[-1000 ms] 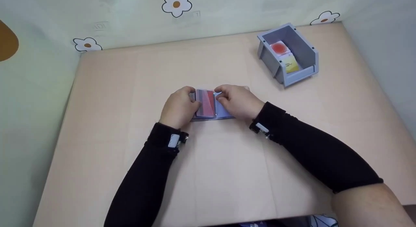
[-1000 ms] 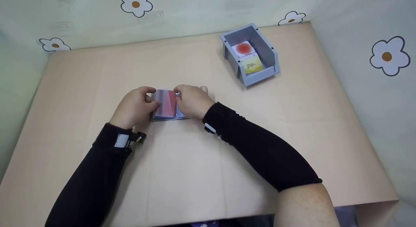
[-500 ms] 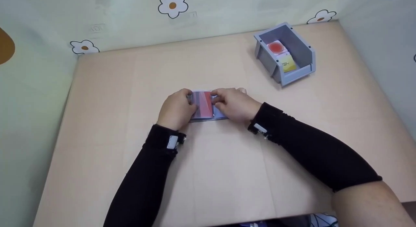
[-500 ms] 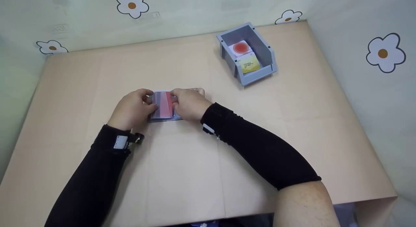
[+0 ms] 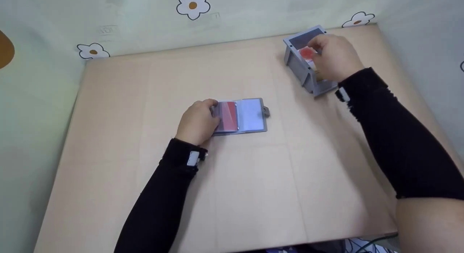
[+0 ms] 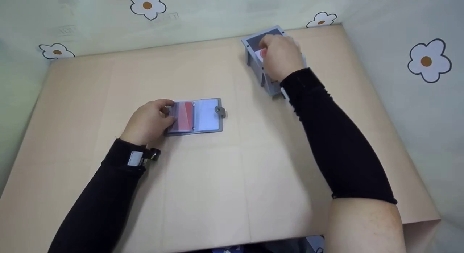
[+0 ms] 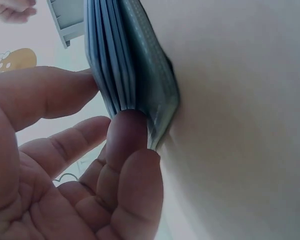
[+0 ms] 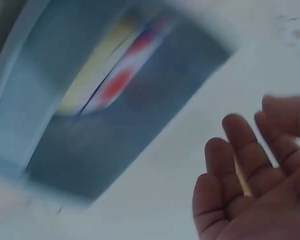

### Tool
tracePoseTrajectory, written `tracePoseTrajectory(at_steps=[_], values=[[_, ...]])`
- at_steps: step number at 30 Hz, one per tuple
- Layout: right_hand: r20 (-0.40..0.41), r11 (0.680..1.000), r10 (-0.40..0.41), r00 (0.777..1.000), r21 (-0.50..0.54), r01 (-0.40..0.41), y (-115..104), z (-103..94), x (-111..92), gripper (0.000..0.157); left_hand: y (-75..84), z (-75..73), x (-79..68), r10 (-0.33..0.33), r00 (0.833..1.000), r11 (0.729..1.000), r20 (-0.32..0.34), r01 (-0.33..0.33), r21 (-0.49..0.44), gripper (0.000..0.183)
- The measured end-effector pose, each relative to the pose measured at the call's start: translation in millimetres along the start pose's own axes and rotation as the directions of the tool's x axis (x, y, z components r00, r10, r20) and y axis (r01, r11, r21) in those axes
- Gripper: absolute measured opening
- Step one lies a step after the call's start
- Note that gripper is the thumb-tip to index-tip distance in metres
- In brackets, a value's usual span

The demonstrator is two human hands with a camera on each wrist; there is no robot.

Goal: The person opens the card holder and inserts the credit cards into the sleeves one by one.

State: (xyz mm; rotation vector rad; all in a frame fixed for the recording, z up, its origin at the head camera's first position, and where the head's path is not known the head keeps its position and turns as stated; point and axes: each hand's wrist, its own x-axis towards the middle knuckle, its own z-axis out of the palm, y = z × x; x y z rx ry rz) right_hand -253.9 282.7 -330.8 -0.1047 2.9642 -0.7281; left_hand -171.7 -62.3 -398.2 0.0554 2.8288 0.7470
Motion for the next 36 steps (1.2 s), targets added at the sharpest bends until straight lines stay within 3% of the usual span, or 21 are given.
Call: tracePoseTrajectory(at_steps=[3, 6, 9, 11, 21, 36], values=[[0.079, 0.980, -0.023, 0.997, -0.197, 0.038, 25, -3.3, 16, 0.043, 0.3, -0.1, -0.1, -0.001, 1.000, 1.000, -0.001, 0.001, 0.008, 0.050], [0.159, 0.914, -0.093, 0.983, -0.378, 0.148, 41, 1.7, 25, 0.042, 0.0, 0.5, 0.3, 0.005, 1.000, 1.000, 0.001, -0.005, 0.016, 0.050], [0.200, 0.849, -0.146, 0.969, -0.477, 0.226, 47, 7.4, 30, 0.031, -0.8, 1.0, -0.1, 0.008, 1.000, 1.000, 0.001, -0.008, 0.018, 0.050], [0.216, 0.829, -0.153, 0.964, -0.503, 0.244, 48, 10.2, 31, 0.026, -0.7, 1.5, -0.2, 0.010, 1.000, 1.000, 0.002, -0.010, 0.015, 0.050], [0.233, 0.806, -0.150, 0.961, -0.535, 0.255, 43, 15.6, 36, 0.017, -2.3, 0.8, 0.8, 0.026, 1.000, 1.000, -0.014, -0.026, 0.008, 0.048], [0.341, 0.792, -0.035, 0.940, -0.564, 0.234, 32, 11.2, 45, 0.034, -1.5, 0.7, -0.5, 0.014, 1.000, 1.000, -0.002, -0.014, 0.010, 0.050]])
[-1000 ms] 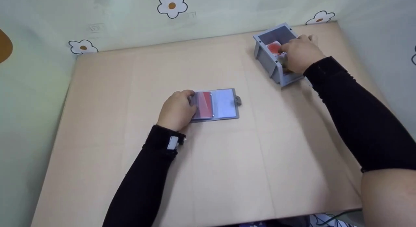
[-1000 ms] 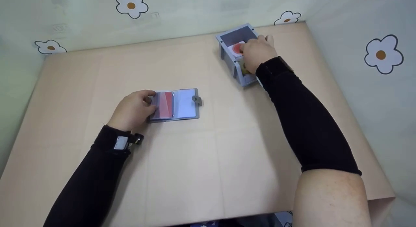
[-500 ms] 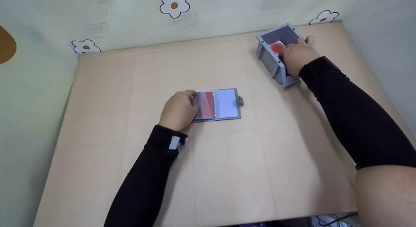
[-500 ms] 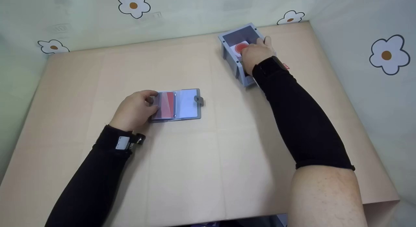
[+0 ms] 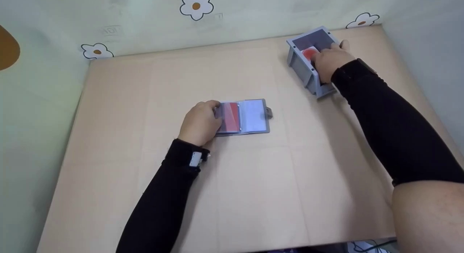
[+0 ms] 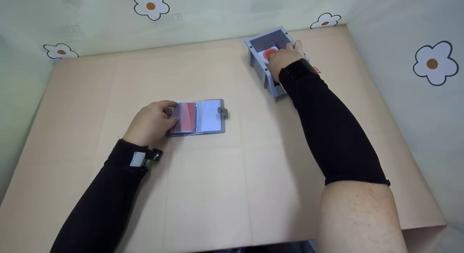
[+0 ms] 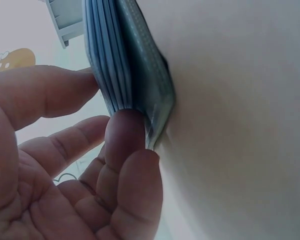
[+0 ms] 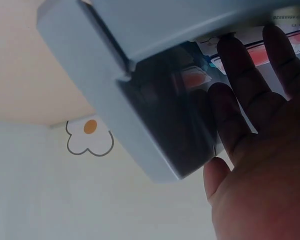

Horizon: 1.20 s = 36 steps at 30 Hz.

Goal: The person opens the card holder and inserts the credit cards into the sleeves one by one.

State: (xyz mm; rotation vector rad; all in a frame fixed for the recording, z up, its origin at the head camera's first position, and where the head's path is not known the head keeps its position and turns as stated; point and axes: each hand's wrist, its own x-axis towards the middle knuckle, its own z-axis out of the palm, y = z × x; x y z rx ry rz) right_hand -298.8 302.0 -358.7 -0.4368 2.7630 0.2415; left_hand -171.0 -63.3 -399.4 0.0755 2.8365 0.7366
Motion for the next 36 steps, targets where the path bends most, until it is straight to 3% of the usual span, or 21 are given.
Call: tracePoseTrajectory(at_steps=[10, 17, 24, 32, 36], values=[[-0.024, 0.999, 0.023, 0.999, 0.029, -0.023, 0, 3.3, 1, 0.034, -0.8, 2.7, 0.6, -0.002, 1.000, 1.000, -0.003, 0.002, 0.001, 0.051], [-0.095, 0.998, 0.021, 0.995, 0.064, -0.015, 4, 11.3, 1, 0.026, -2.7, 4.4, 1.0, 0.020, 1.000, 1.000, -0.023, -0.020, 0.009, 0.048], [-0.117, 0.991, 0.021, 0.993, 0.133, -0.006, 10, 10.9, -4, 0.020, -2.4, 4.8, -0.3, 0.016, 1.000, 1.000, -0.024, -0.015, 0.015, 0.049], [-0.092, 0.948, 0.038, 0.995, 0.318, -0.007, 12, -4.3, -22, 0.032, -2.6, 6.1, -0.5, 0.016, 1.000, 1.000, -0.023, -0.015, 0.025, 0.049], [-0.186, 0.927, 0.114, 0.976, 0.372, -0.037, 9, -14.7, -36, 0.040, -2.0, 5.5, -0.5, 0.016, 0.999, 1.000, -0.028, -0.015, 0.024, 0.049]])
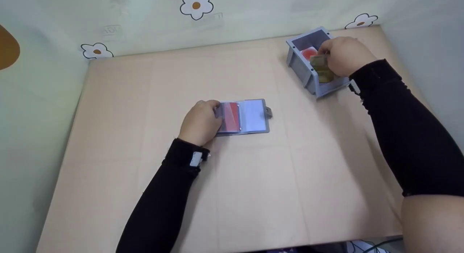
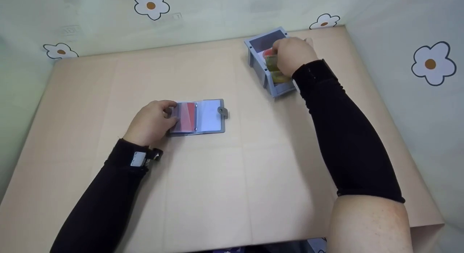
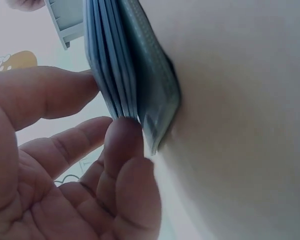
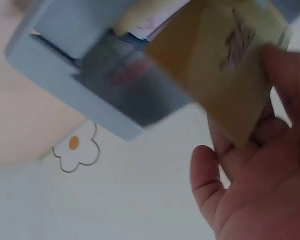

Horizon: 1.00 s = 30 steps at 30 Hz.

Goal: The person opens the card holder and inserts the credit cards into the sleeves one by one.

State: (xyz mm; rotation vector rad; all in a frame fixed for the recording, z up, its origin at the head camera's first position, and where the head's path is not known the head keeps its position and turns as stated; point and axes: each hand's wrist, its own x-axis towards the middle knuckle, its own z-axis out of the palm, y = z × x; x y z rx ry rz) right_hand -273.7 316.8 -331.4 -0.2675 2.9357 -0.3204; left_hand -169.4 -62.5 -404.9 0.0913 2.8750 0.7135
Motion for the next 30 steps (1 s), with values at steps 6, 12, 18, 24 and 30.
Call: tracePoseTrajectory(at_steps=[6, 12, 18, 24, 30], values=[[-0.165, 0.988, 0.065, 0.984, 0.148, -0.040, -23, -16.1, -17, 0.044, 5.7, -4.7, -1.8, -0.008, 0.999, 1.000, -0.048, 0.007, -0.014, 0.047], [-0.176, 0.974, -0.065, 0.982, 0.202, 0.101, -63, -9.0, -28, 0.038, 11.0, -8.4, -4.6, 0.007, 0.996, 0.998, -0.088, -0.013, -0.068, 0.047], [-0.093, 0.942, -0.176, 0.980, 0.272, 0.195, -103, 15.6, -34, 0.030, 14.0, -10.6, -7.3, 0.010, 0.995, 0.986, -0.103, -0.027, -0.164, 0.047], [-0.013, 0.901, -0.272, 0.962, 0.349, 0.259, -133, 44.4, -33, 0.022, 16.9, -9.1, -8.3, 0.031, 0.991, 0.960, -0.133, -0.066, -0.270, 0.044], [-0.032, 0.851, -0.422, 0.906, 0.330, 0.409, -154, 67.6, -34, 0.017, 17.6, -5.1, -8.4, 0.111, 0.982, 0.929, -0.150, -0.156, -0.334, 0.041]])
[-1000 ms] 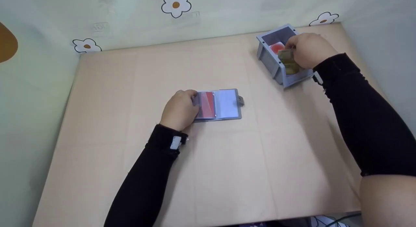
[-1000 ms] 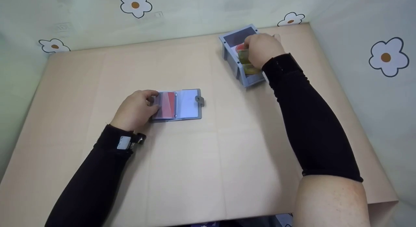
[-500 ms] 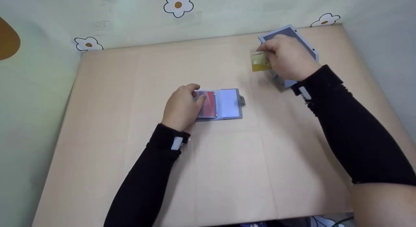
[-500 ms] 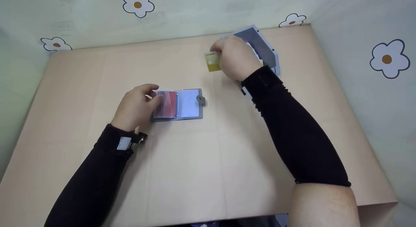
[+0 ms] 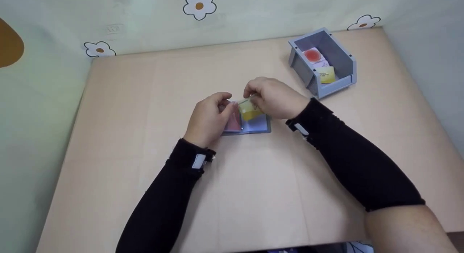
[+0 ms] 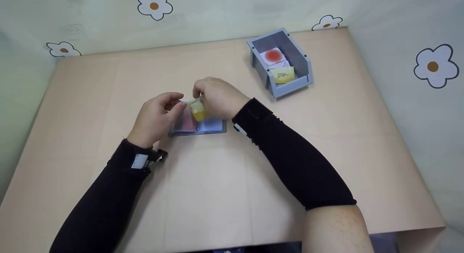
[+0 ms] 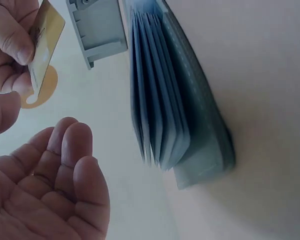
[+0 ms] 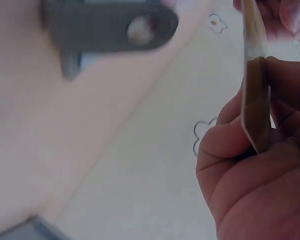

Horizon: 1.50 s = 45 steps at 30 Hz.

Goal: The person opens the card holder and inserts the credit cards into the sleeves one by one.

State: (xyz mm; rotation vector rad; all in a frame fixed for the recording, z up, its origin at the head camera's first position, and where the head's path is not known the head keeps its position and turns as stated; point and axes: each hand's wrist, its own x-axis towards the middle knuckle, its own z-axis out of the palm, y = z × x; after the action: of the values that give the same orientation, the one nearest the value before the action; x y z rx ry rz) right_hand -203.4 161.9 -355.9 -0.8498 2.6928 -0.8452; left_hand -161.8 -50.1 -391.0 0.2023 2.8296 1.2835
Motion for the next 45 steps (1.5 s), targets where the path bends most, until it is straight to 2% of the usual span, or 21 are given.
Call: tracePoseTrajectory(at_steps=[5, 11, 15, 19, 22, 25, 28, 32, 34, 37, 41, 45], values=[[0.020, 0.998, -0.059, 0.998, 0.033, 0.058, -5, 13.9, 3, 0.016, -0.8, 3.7, -0.2, 0.022, 0.999, 1.000, 0.036, -0.021, -0.022, 0.031], [0.008, 0.995, -0.047, 0.999, 0.090, 0.046, -4, 22.4, 6, 0.015, -0.8, 4.4, -0.5, 0.013, 0.998, 1.000, 0.055, -0.013, -0.012, 0.018], [-0.071, 0.989, 0.011, 0.997, 0.148, 0.000, -2, 25.0, 6, 0.020, -1.2, 3.7, 0.5, -0.020, 0.998, 0.999, 0.059, 0.022, -0.037, 0.015], [-0.185, 0.973, 0.109, 0.977, 0.220, -0.067, 1, 26.5, 4, 0.033, -1.4, 2.8, 1.5, -0.061, 0.998, 0.995, 0.035, 0.063, -0.076, 0.014], [-0.236, 0.944, 0.204, 0.950, 0.303, -0.127, 5, 26.3, 2, 0.043, -1.1, 1.9, 2.1, -0.090, 0.996, 0.991, 0.005, 0.090, -0.097, 0.014], [-0.234, 0.900, 0.292, 0.927, 0.395, -0.184, 8, 26.2, 1, 0.046, -0.5, 1.0, 2.5, -0.109, 0.994, 0.987, -0.013, 0.106, -0.123, 0.013], [-0.179, 0.855, 0.333, 0.926, 0.471, -0.216, 13, 27.5, 1, 0.033, -0.2, 0.4, 2.7, -0.115, 0.993, 0.980, -0.013, 0.111, -0.163, 0.012], [-0.107, 0.806, 0.329, 0.938, 0.549, -0.220, 16, 31.1, 2, 0.009, 0.0, 0.6, 3.4, -0.125, 0.992, 0.973, 0.014, 0.126, -0.193, 0.011], [-0.095, 0.784, 0.334, 0.938, 0.580, -0.221, 16, 32.4, 3, 0.008, -0.7, 0.6, 3.9, -0.127, 0.992, 0.976, 0.025, 0.130, -0.176, 0.012], [-0.102, 0.781, 0.353, 0.930, 0.579, -0.233, 16, 32.3, 4, 0.006, -2.2, -1.0, 3.9, -0.130, 0.991, 0.986, 0.016, 0.131, -0.103, 0.016], [-0.112, 0.824, 0.379, 0.918, 0.492, -0.281, 19, 31.0, 3, 0.019, -6.3, -3.9, 3.3, -0.131, 0.991, 0.990, -0.022, 0.132, 0.051, 0.024], [-0.093, 0.859, 0.391, 0.916, 0.395, -0.327, 23, 32.1, 4, 0.026, -10.1, -4.2, 3.6, -0.167, 0.986, 0.969, -0.001, 0.164, 0.186, 0.038]])
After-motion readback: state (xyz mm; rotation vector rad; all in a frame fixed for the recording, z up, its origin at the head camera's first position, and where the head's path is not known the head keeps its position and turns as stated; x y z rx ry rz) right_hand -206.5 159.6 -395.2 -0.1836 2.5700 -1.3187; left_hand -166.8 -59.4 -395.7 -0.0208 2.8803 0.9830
